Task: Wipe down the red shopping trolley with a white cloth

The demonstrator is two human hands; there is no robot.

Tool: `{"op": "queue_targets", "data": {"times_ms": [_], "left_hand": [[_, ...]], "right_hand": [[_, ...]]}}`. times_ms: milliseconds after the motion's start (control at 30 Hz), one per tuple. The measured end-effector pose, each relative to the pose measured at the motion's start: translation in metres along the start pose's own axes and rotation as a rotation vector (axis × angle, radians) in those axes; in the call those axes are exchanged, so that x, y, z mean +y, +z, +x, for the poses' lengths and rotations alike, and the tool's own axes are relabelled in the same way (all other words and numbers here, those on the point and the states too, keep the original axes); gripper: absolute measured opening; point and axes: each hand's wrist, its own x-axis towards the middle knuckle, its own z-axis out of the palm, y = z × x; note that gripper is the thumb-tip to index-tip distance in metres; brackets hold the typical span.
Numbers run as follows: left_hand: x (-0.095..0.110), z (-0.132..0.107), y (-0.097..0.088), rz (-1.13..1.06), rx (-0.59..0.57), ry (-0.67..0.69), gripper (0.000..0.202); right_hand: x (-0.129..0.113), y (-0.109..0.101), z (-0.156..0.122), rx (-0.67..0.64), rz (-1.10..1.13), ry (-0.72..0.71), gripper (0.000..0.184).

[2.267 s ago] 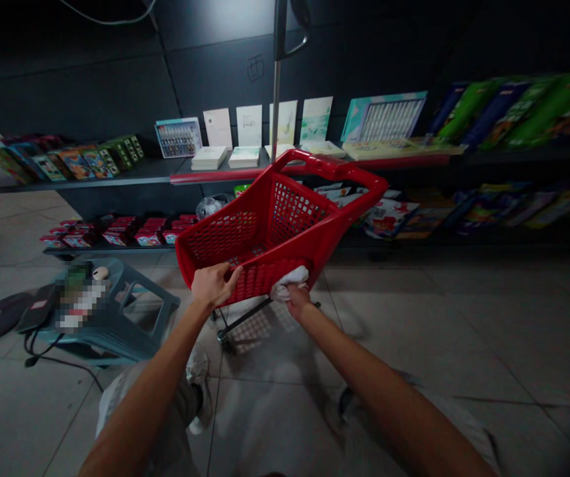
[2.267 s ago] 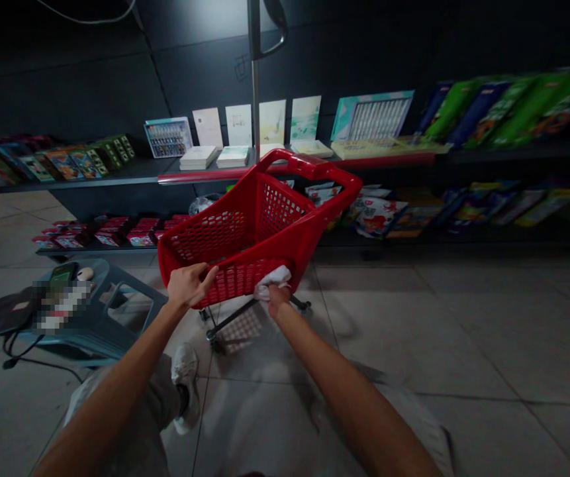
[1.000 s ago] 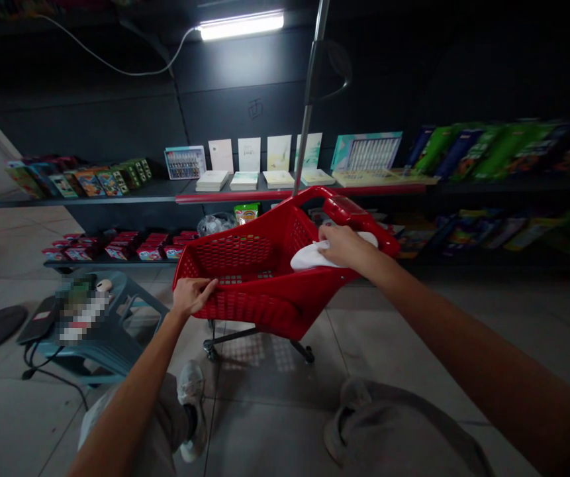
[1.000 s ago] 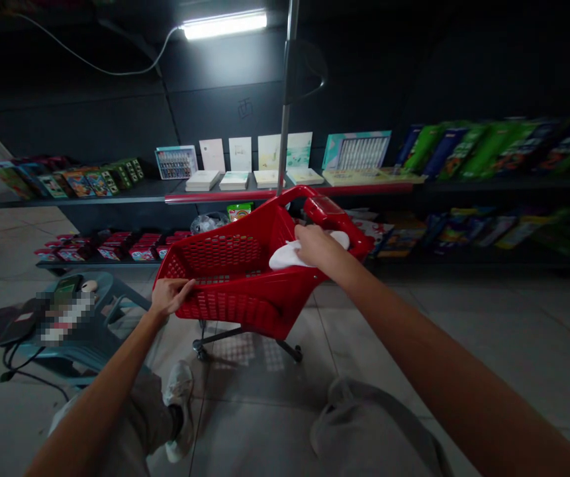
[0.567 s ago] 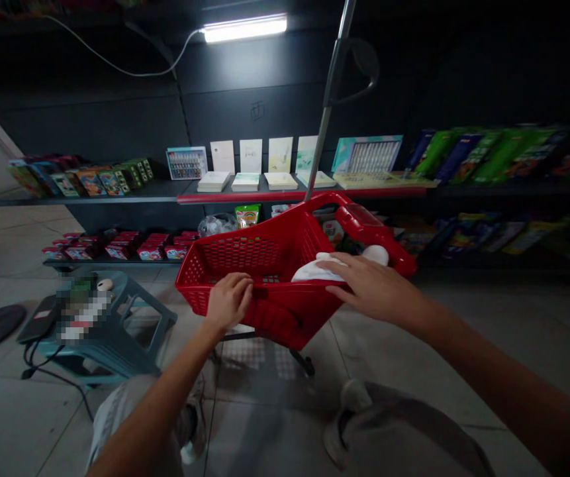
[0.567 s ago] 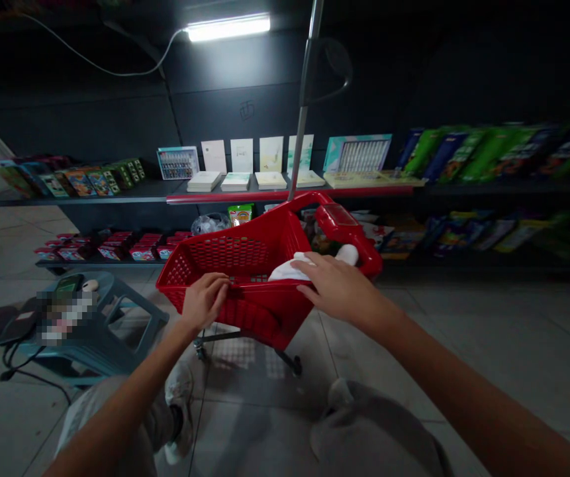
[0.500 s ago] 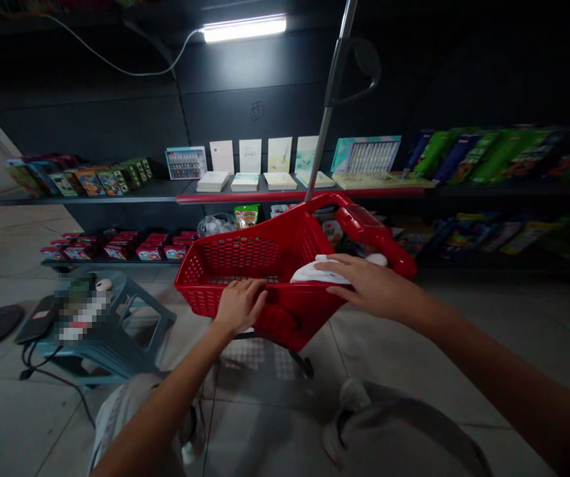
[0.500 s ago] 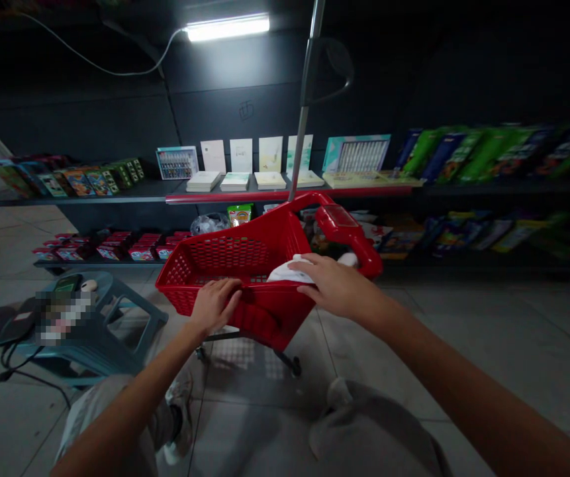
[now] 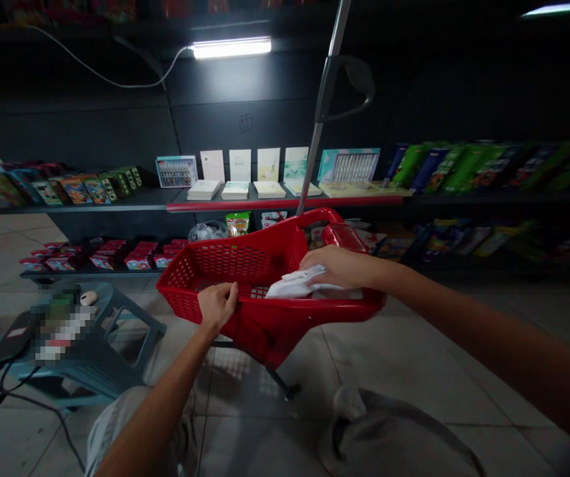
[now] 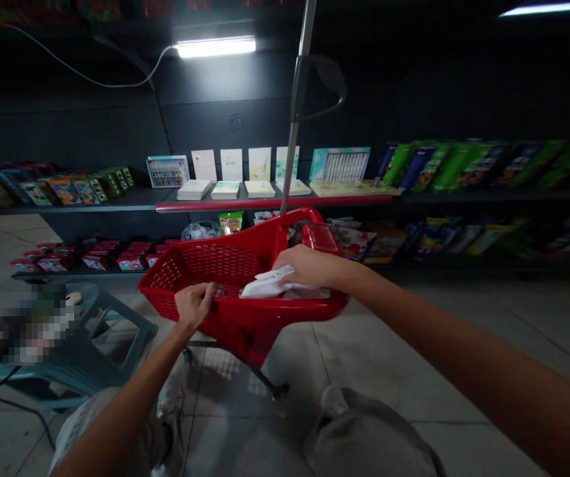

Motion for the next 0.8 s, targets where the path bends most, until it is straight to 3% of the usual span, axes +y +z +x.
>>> {"op": "queue_targets", "data": {"times_ms": [267, 367, 533, 600, 667, 800], "left_hand": [[-0.032, 0.008, -0.013, -0.092, -0.001, 0.041, 0.058], [-0.045, 0.009, -0.015, -0.160, 0.013, 0.072, 0.058], [-0.064, 0.010, -0.018, -0.155, 0.048, 0.087, 0.056], [-0.067, 0.009, -0.020, -0.106, 0.088, 0.077, 0.053], [-0.065, 0.008, -0.023, -0.070, 0.139, 0.079, 0.049], [-0.035, 0.003, -0.036, -0.129, 0.205, 0.222, 0.034]], "right_hand": [[0.010, -0.009, 0.073, -0.024, -0.282, 0.140, 0.022], [0.014, -0.018, 0.093, -0.072, -0.383, 0.182, 0.022], [0.030, -0.029, 0.114, -0.012, -0.461, 0.257, 0.028], [0.041, -0.035, 0.114, 0.081, -0.426, 0.202, 0.029], [0.055, -0.044, 0.109, 0.252, -0.368, 0.136, 0.032], [0.089, -0.060, 0.095, 0.650, -0.266, 0.149, 0.039]]}}
